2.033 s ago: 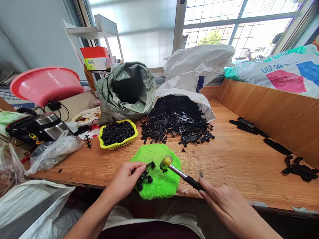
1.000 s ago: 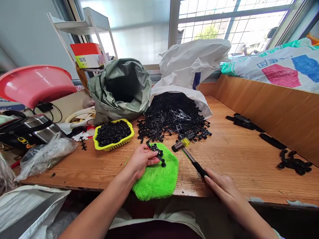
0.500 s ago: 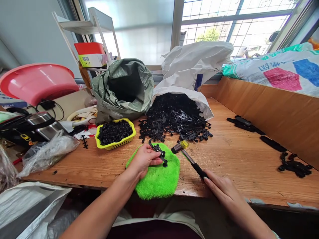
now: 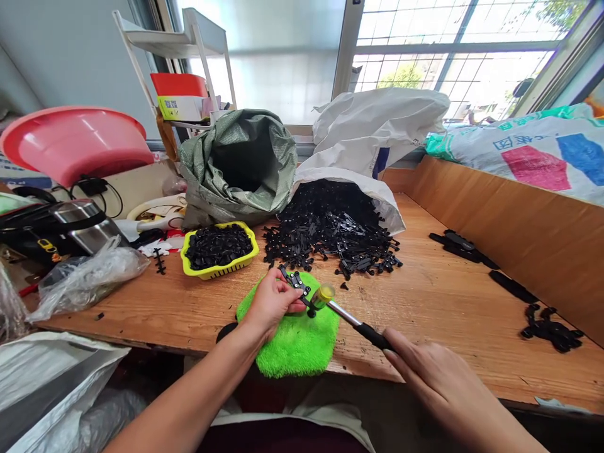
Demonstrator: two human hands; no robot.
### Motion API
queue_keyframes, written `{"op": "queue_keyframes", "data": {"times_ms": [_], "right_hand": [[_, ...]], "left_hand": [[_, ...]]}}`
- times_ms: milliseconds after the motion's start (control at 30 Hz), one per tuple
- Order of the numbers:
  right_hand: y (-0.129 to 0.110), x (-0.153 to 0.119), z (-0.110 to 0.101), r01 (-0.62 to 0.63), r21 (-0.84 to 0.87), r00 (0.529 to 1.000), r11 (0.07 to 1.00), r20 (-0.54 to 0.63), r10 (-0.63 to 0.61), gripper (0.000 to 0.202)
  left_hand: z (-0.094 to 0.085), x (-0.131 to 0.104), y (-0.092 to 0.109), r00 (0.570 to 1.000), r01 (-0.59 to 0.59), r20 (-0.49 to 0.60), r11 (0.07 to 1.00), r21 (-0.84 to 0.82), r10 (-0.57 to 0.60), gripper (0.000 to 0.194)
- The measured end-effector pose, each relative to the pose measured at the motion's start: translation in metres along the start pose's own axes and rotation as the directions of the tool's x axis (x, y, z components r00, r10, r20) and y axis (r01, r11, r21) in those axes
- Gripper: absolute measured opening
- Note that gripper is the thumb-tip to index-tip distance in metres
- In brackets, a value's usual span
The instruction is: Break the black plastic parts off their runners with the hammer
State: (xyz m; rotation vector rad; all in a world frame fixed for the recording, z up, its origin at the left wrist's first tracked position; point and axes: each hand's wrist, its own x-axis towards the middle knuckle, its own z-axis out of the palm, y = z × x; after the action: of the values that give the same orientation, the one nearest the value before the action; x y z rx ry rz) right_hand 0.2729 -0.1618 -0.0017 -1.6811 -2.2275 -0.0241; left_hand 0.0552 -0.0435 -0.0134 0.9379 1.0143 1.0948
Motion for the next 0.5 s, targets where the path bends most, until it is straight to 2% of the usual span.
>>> {"op": "queue_keyframes", "data": {"times_ms": [100,233,367,500], "right_hand": [[0.0,0.0,0.001,-0.018,0.077,0.999,0.997,-0.03,0.02,0.038],[-0.001,0.003,0.001,0.016,-0.021,0.996,1.0,0.09,-0.014,0.034],[-0.002,0.007,0.001,0.015,-0.008,1.0,1.0,-0.012,-0.016,0.04],[0.006,-0.001,0.014,0.046,0.029,0.998,0.998,0.035,-0.047,0.045]], "left_hand": [[0.001,0.0,0.0,1.0,-0.004,0.003,1.0,0.009,0.004,0.038],[0.001,-0.001,0.001,1.0,0.009,-0.012,0.999,0.046,-0.009,0.037],[0.001,0.003,0.0,1.0,0.015,0.002,0.998,0.058,-0.015,0.04],[0.005,0.002,-0.006,1.0,0.003,-0.011,0.998,0.061,-0.002,0.042]]}}
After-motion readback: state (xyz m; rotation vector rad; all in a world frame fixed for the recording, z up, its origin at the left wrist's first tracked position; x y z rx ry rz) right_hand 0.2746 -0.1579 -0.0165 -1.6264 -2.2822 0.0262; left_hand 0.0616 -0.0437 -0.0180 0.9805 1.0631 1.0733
